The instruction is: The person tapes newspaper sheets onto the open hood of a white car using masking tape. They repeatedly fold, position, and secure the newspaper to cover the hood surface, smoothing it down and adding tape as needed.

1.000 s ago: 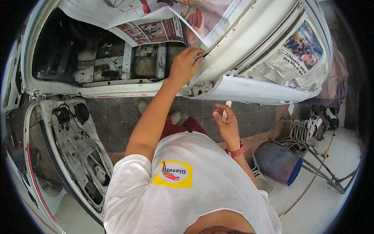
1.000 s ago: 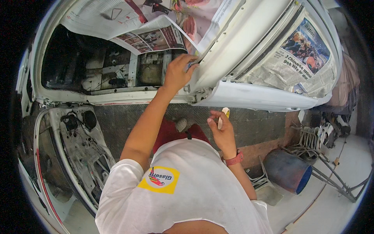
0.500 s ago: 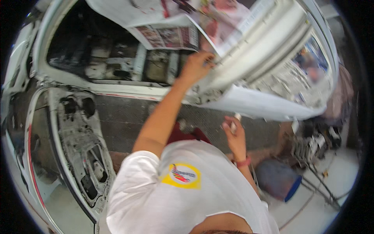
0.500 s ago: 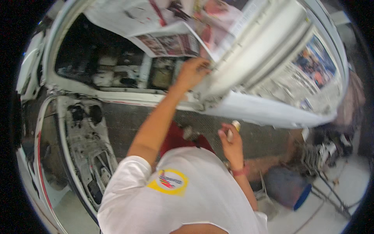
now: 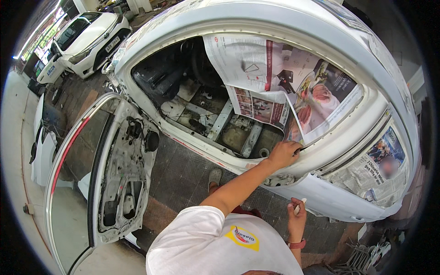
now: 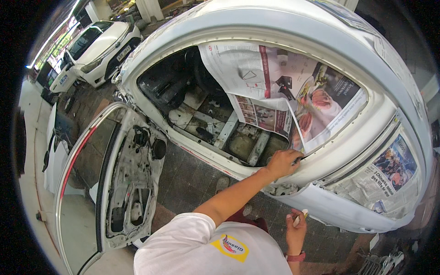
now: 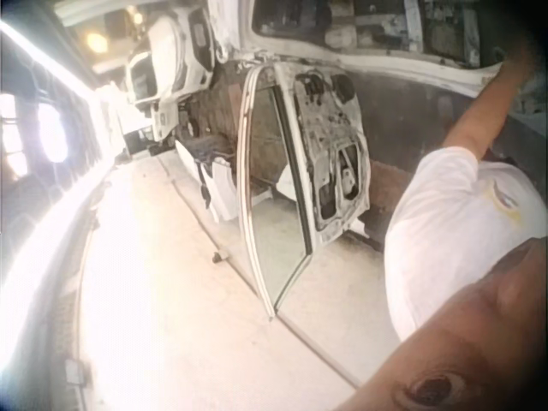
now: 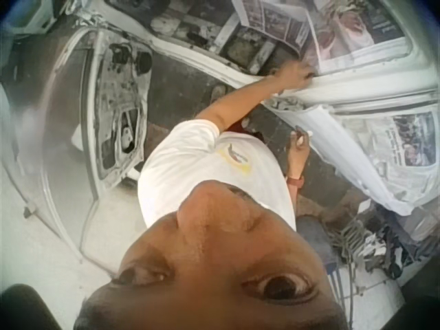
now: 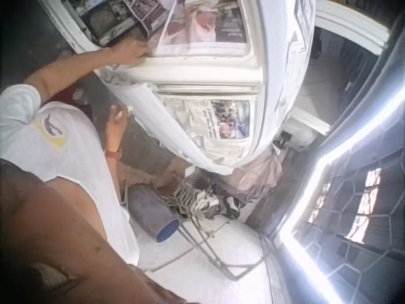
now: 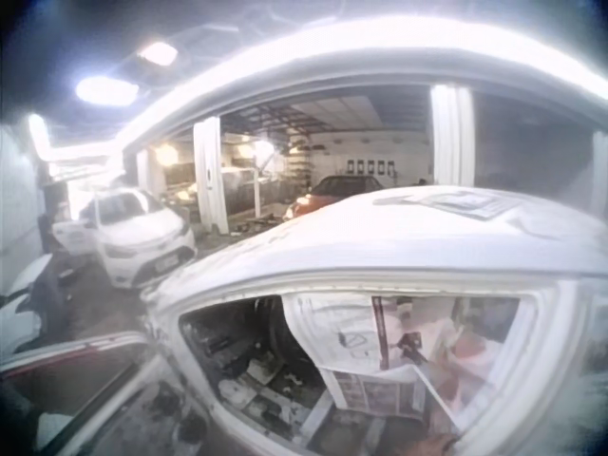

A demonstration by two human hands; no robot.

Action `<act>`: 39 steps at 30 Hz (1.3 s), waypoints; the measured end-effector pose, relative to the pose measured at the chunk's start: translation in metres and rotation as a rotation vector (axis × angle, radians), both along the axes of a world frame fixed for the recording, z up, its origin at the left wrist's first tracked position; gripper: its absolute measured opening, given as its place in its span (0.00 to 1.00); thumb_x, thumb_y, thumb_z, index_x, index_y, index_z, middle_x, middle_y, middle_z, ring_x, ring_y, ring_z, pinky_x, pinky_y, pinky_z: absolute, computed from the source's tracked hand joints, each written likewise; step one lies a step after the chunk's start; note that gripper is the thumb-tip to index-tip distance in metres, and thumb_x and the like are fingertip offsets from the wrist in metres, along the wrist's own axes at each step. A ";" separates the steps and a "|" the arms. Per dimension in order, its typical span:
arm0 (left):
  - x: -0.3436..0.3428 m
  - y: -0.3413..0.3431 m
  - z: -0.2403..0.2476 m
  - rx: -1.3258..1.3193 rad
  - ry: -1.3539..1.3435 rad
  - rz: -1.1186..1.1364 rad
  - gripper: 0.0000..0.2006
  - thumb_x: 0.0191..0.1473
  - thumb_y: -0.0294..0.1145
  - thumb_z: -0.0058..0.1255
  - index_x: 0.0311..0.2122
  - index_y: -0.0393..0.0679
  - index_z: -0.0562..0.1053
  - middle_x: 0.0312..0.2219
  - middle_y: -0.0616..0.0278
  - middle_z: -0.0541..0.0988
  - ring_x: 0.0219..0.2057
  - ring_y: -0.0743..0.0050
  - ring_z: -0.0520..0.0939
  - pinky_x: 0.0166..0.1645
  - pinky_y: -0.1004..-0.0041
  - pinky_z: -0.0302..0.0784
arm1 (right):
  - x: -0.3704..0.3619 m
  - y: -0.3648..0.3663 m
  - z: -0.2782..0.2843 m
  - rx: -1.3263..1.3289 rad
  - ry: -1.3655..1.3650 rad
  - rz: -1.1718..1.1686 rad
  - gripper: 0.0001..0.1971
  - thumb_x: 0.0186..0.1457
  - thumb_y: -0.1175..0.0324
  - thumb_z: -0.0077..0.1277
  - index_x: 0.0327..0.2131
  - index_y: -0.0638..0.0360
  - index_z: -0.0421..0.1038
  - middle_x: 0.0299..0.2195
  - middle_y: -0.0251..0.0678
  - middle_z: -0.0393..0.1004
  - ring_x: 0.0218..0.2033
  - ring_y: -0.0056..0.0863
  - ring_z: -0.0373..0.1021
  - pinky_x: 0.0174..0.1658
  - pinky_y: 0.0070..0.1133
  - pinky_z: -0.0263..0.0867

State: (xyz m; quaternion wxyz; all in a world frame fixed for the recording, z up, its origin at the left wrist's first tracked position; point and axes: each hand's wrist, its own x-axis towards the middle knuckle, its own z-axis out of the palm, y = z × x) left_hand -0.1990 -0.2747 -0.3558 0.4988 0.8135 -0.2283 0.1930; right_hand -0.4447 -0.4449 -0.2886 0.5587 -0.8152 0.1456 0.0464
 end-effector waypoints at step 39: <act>-0.009 0.035 0.001 -0.237 0.475 -0.175 0.12 0.69 0.24 0.53 0.53 0.43 0.84 0.49 0.53 0.88 0.51 0.52 0.88 0.57 0.64 0.80 | 0.016 0.012 0.001 -0.059 0.082 0.059 0.16 0.70 0.67 0.60 0.56 0.63 0.77 0.41 0.32 0.79 0.41 0.20 0.73 0.48 0.22 0.70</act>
